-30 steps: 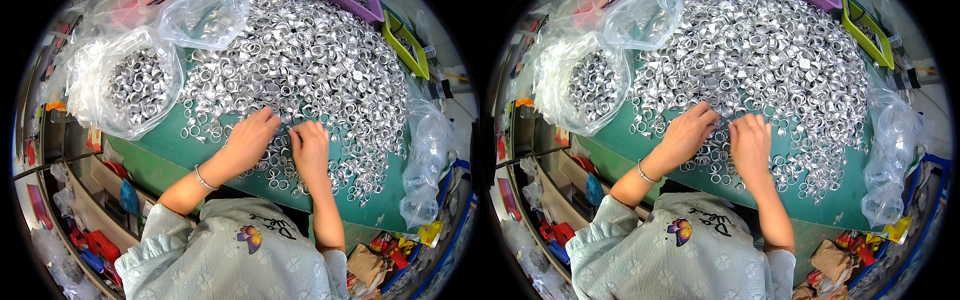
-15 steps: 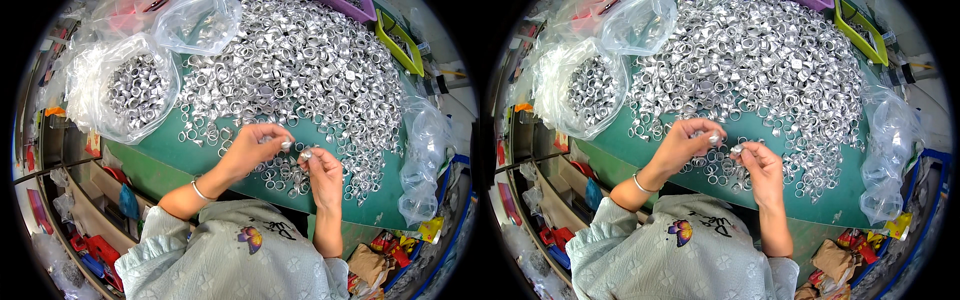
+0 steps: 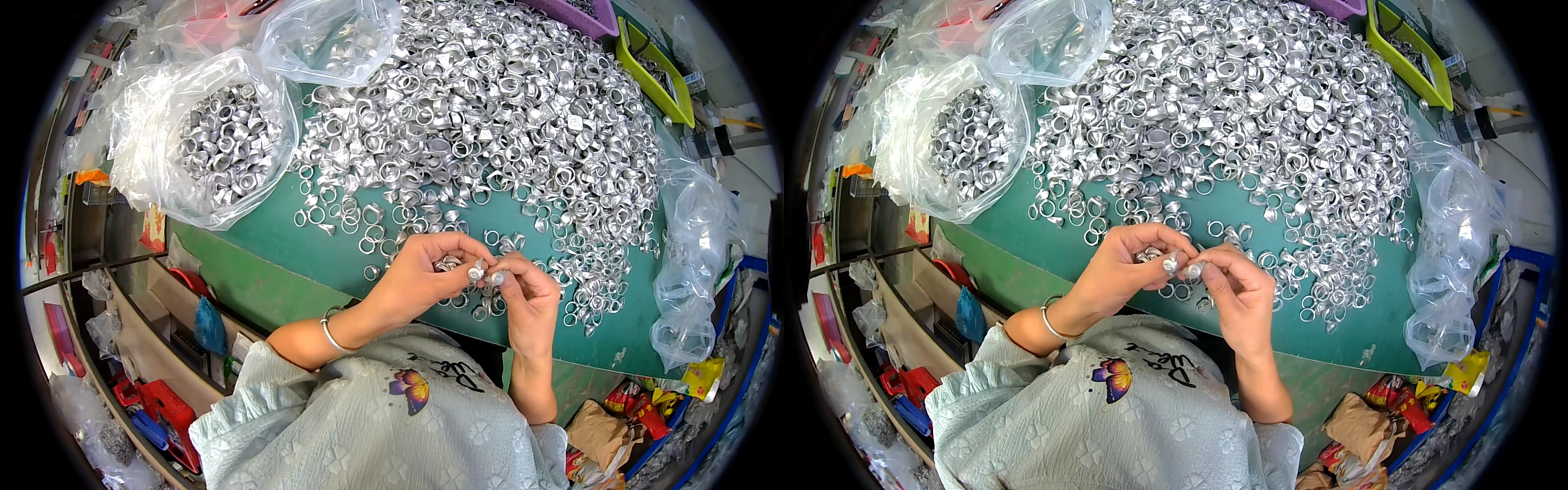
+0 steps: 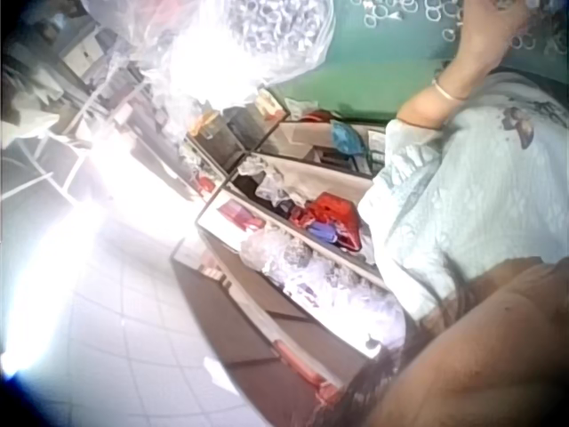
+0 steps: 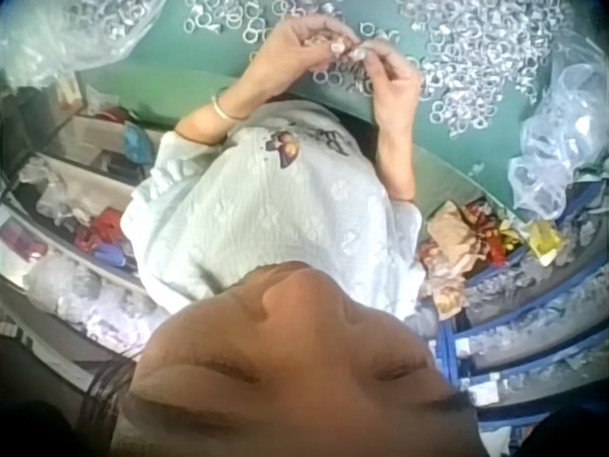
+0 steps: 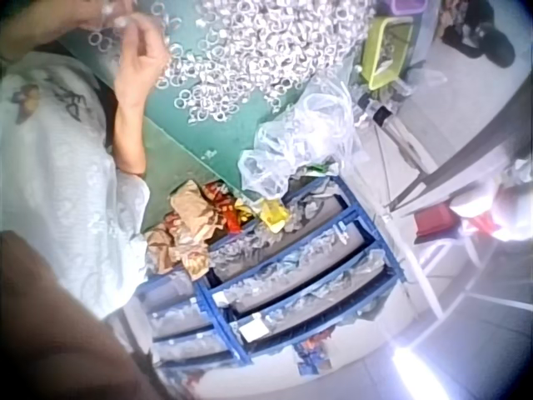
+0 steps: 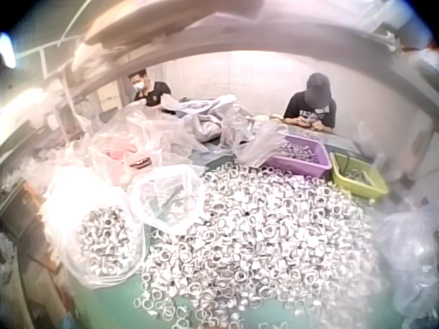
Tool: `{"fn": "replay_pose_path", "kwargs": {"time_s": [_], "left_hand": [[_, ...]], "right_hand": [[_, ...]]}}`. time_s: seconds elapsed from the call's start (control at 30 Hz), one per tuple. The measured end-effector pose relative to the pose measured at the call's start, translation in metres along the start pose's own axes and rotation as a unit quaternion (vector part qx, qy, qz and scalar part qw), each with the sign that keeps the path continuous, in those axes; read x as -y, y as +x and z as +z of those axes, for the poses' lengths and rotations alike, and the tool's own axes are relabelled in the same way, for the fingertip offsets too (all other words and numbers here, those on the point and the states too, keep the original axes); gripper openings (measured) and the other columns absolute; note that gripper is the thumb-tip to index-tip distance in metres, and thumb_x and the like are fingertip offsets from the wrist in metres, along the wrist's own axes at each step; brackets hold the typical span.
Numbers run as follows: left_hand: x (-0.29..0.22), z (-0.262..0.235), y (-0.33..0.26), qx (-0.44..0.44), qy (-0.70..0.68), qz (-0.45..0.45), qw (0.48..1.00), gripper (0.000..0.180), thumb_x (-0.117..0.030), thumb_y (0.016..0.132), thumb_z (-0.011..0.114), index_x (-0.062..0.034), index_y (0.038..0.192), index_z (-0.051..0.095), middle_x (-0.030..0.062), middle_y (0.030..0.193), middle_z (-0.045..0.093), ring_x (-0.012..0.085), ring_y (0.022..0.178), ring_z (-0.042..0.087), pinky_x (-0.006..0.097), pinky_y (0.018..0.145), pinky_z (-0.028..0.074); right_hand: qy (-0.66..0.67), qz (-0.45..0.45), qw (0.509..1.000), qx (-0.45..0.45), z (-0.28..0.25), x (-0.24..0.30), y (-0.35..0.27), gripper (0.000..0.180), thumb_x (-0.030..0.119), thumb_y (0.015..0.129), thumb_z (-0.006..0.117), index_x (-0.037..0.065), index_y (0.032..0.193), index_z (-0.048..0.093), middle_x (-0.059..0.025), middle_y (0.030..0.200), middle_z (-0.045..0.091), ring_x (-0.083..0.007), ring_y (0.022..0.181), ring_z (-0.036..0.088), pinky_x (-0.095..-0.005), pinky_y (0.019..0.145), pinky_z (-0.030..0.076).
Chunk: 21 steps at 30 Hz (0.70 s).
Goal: The person sorts and organizes small metal rings on a green work surface by hand, picking them up from a large pile and placing them into plastic bags one by one.
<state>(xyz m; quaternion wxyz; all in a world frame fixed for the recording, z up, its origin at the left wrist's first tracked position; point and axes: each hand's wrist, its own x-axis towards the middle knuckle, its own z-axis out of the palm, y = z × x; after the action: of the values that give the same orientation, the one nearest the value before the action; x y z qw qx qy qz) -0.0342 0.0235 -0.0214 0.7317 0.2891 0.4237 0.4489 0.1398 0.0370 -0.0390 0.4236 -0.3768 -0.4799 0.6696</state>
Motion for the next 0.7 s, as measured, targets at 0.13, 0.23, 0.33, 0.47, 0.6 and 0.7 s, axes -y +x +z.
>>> {"fn": "replay_pose_path", "kwargs": {"time_s": [0.13,0.23,0.33,0.47,0.6,0.7], "left_hand": [[-0.001,0.001,-0.001,-0.01,0.031,0.015,0.999,0.014,-0.007,0.087,0.061,-0.0001,0.099,0.064,0.002,0.079,0.061,0.002,0.063,0.048,0.016,0.052,0.036],[0.0,0.001,-0.001,-0.011,0.069,0.041,0.997,0.014,-0.009,0.087,0.062,-0.0007,0.097,0.065,0.0013,0.078,0.061,0.002,0.063,0.048,0.016,0.052,0.037],[0.001,0.001,-0.001,-0.009,0.09,0.062,0.994,0.013,-0.009,0.087,0.062,-0.001,0.096,0.065,0.0007,0.078,0.06,0.0022,0.063,0.048,0.017,0.053,0.038],[0.006,-0.001,0.0,-0.001,0.099,0.086,0.991,0.015,-0.009,0.087,0.061,-0.0006,0.099,0.064,0.0009,0.077,0.059,0.0019,0.061,0.045,0.018,0.052,0.037],[0.009,-0.005,0.002,0.019,-0.101,-0.07,0.992,0.02,-0.011,0.09,0.057,0.0021,0.105,0.061,0.0021,0.078,0.059,0.0028,0.057,0.039,0.018,0.048,0.033],[0.015,-0.013,0.01,0.007,-0.197,-0.136,0.971,0.023,-0.015,0.093,0.054,0.0035,0.106,0.059,0.0036,0.079,0.059,0.004,0.055,0.038,0.018,0.047,0.032]], "right_hand": [[-0.027,-0.009,1.0,0.002,0.002,0.004,-0.001,0.01,0.001,0.088,0.057,-0.005,0.093,0.064,-0.008,0.087,0.061,-0.0127,0.079,0.054,-0.0238,0.071,0.042],[-0.037,-0.019,0.999,0.005,0.004,0.006,-0.002,0.01,0.0,0.087,0.056,-0.005,0.093,0.064,-0.0082,0.087,0.061,-0.0129,0.079,0.054,-0.0238,0.071,0.042],[-0.045,-0.031,0.999,0.006,0.004,0.007,-0.002,0.011,0.0,0.087,0.056,-0.004,0.093,0.064,-0.008,0.087,0.061,-0.013,0.079,0.054,-0.0239,0.07,0.042],[-0.055,-0.036,0.998,-0.001,0.004,0.007,-0.003,0.01,-0.001,0.085,0.057,-0.004,0.091,0.065,-0.0078,0.086,0.061,-0.0133,0.077,0.054,-0.0242,0.068,0.042],[-0.101,-0.051,0.993,-0.019,0.004,0.001,-0.004,0.009,-0.003,0.082,0.059,-0.003,0.088,0.066,-0.0076,0.083,0.062,-0.0141,0.074,0.055,-0.0247,0.066,0.043],[-0.211,-0.066,0.973,-0.064,0.006,0.001,0.001,0.009,-0.004,0.081,0.06,-0.003,0.087,0.066,-0.008,0.082,0.063,-0.0162,0.073,0.055,-0.0251,0.065,0.042]]}}
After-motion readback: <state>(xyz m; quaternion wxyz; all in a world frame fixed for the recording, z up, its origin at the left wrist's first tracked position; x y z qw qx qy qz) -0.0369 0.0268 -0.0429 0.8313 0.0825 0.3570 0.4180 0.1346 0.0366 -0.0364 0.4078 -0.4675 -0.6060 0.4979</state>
